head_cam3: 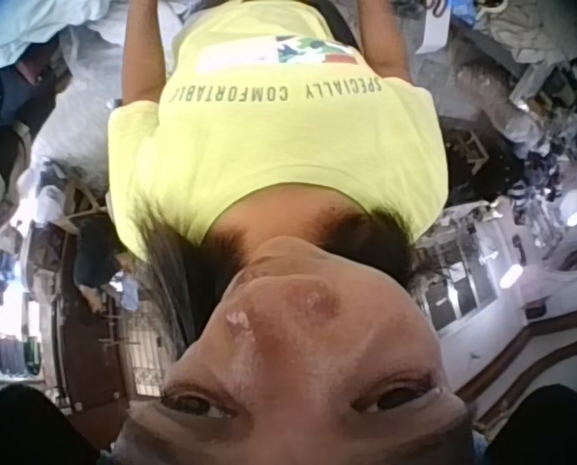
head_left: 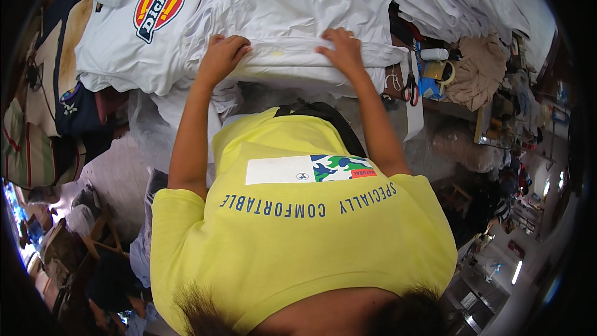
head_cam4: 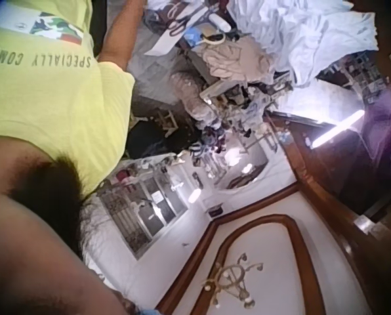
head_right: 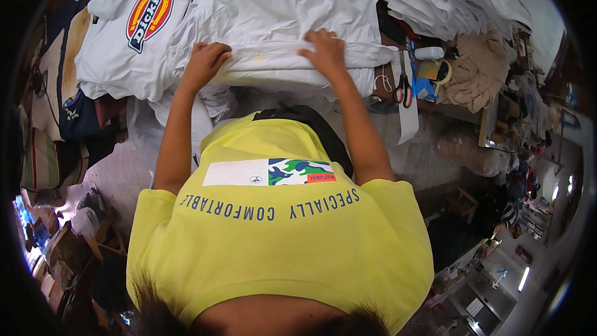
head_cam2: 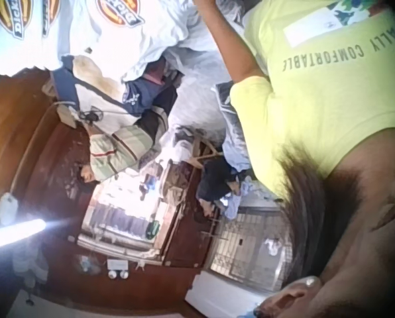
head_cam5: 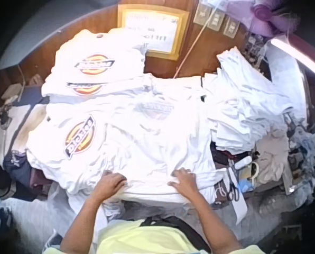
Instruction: The person folds white t-shirts with a logo and trims excess threads using shears.
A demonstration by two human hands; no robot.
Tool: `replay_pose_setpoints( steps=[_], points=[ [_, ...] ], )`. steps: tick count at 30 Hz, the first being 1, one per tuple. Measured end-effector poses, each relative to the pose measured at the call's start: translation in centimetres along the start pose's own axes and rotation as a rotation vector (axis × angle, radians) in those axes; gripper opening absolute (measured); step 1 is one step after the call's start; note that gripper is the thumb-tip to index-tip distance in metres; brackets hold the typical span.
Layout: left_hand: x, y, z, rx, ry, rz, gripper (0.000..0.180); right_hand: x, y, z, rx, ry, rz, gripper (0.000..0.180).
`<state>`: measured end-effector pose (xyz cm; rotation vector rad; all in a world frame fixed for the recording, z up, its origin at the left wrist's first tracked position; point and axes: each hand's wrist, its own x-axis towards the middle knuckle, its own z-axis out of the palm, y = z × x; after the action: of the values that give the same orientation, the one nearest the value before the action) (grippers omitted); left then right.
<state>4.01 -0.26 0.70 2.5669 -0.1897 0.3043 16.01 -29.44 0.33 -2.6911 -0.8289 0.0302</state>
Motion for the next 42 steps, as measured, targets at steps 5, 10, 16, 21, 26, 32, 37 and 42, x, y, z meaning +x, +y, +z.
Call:
replay_pose_setpoints(
  steps=[5, 10, 16, 21, 26, 32, 37, 42],
  points=[
    [-2.5, -2.2, -4.0, 0.252, 0.038, -0.039, 0.013, -1.7, 4.8, -2.3, -0.073, 0.117, 0.111, 0.031],
    [-2.9, -4.3, -4.9, 0.083, 0.191, -0.173, 0.009, -1.9, 5.2, -1.6, -0.042, 0.136, 0.186, 0.031],
    [-4.8, -4.2, -5.4, 0.03, 0.132, -0.113, 0.01, -2.0, 5.6, -0.9, 0.002, 0.173, 0.182, 0.032],
    [-6.0, -5.3, -5.8, 0.156, 0.153, -0.233, 0.012, -2.0, 5.6, -0.8, 0.011, 0.191, 0.166, 0.031],
    [-5.1, -4.3, -5.4, 0.226, 0.289, -0.212, 0.015, -2.1, 7.8, -1.6, 0.24, 0.153, 0.081, 0.021],
    [-3.2, 0.2, -3.5, 0.214, 0.048, -0.095, 0.019, -4.2, 12.1, -4.2, 0.022, 0.537, 0.18, 0.024],
    [-3.1, -0.8, -2.6, 0.242, -0.011, -0.142, 0.023, -6.3, 15.9, -4.7, 0.284, 0.565, 0.355, 0.03],
    [-2.4, 1.2, -3.4, 0.201, -0.003, -0.092, 0.017, -7.0, 17.7, -3.0, 0.715, 0.588, 0.463, 0.033]
  ],
)
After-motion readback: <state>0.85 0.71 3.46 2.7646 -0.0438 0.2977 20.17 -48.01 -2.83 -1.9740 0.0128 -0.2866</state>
